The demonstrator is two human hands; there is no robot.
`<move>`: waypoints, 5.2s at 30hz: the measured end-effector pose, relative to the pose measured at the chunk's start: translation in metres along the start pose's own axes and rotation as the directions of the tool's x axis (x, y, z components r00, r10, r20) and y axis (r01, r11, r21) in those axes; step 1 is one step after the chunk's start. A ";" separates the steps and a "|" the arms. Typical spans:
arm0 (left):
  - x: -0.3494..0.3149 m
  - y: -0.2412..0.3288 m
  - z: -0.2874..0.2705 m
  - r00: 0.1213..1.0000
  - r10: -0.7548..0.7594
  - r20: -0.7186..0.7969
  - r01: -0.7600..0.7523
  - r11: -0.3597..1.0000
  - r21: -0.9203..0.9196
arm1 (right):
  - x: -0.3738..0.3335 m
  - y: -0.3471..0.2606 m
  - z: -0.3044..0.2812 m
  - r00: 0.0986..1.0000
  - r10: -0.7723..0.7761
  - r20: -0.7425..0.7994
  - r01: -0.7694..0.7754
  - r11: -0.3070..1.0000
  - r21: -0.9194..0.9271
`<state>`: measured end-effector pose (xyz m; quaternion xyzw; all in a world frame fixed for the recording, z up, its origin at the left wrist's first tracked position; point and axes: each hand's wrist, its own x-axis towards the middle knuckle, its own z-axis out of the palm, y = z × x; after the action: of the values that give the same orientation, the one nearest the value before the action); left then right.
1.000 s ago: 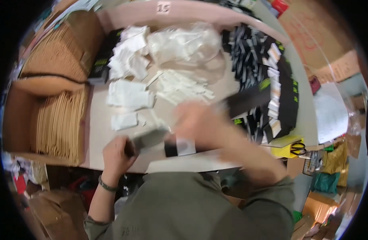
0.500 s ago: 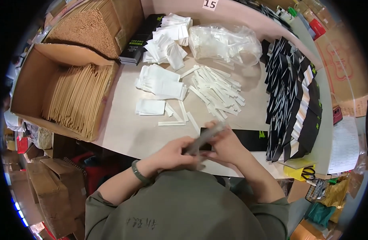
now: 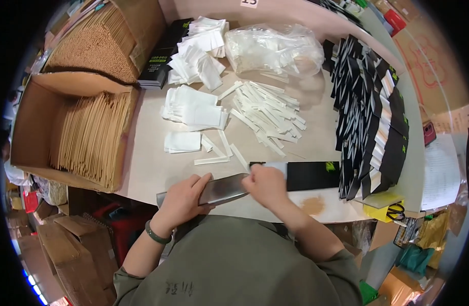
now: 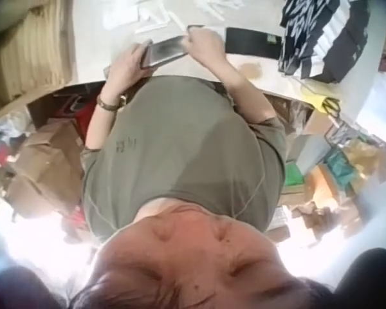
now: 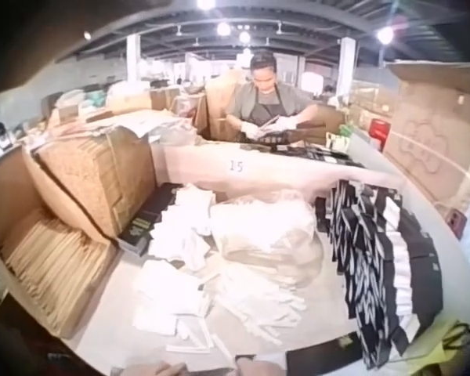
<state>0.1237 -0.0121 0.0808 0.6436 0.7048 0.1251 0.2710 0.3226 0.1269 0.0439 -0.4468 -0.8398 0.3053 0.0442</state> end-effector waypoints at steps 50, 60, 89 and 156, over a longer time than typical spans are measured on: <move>-0.059 -0.099 -0.033 0.942 -0.333 -0.044 0.181 0.614 -0.768 | -0.016 -0.023 -0.021 0.832 -0.553 -0.036 0.554 0.833 0.005; 0.025 -0.018 0.023 0.798 -0.003 -0.603 -0.097 0.986 -0.133 | -0.012 -0.021 -0.003 0.801 -0.599 0.005 0.599 0.800 -0.027; 0.038 0.031 0.027 0.967 0.243 0.071 -0.113 0.667 -0.736 | -0.008 0.039 -0.045 0.859 -0.491 0.142 0.501 0.865 -0.039; -0.056 -0.101 0.030 0.449 -0.640 -0.623 -0.055 0.677 -0.734 | 0.100 -0.074 -0.034 0.868 -0.417 0.269 0.412 0.908 0.075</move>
<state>0.0564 -0.0859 0.0155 0.2071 0.7553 0.6108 0.1166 0.2212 0.1901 0.0929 -0.2085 -0.9113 0.3551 -0.0067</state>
